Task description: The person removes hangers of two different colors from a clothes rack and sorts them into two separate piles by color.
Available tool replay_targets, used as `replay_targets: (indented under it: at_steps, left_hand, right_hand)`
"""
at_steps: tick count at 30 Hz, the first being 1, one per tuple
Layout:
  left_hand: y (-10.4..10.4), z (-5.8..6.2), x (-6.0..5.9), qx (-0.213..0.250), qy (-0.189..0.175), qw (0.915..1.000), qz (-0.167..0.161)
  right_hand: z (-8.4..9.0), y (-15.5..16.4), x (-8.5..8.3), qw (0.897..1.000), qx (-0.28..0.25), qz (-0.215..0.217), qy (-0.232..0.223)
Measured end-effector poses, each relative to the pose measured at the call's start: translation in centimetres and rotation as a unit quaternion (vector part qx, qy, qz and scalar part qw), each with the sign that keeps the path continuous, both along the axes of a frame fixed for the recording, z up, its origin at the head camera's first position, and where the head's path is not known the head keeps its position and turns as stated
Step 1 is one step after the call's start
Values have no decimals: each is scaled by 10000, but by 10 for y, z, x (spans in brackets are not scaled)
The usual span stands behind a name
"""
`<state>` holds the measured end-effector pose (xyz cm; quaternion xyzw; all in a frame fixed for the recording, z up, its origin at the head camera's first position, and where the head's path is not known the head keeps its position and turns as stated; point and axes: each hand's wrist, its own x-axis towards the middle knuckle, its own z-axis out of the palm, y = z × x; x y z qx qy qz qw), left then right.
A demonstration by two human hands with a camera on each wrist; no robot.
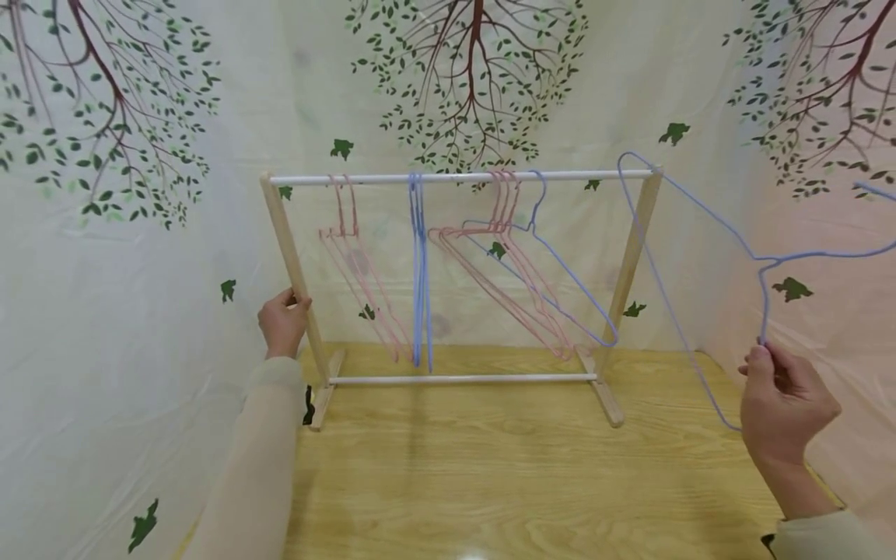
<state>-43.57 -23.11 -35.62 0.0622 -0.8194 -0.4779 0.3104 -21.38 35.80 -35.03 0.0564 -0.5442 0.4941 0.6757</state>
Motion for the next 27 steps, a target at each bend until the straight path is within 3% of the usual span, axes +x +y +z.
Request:
replay_targets:
  at_steps: [5, 11, 16, 21, 27]
  left_hand:
    - [-1, -1, 2, -37, -17, 10000, -9]
    - [-1, 2, 4, 3, -30, 9999, -117]
    - [-2, 1, 3, -24, -34, 9999, -148]
    - [-5, 0, 0, -52, 62, 9999, -131]
    - [-4, 1, -1, -4, 3, 9999, -145]
  right_hand:
    - [2, 10, 5, 9991, -22, -396, -140]
    - [3, 19, 10, 9983, -234, -501, -180]
    - [-5, 25, 18, 9916, -191, -956, -854]
    - [-19, 34, 21, 9799, -116, -1193, -1598]
    - [-55, 63, 10, 9678, 64, -1361, -2115]
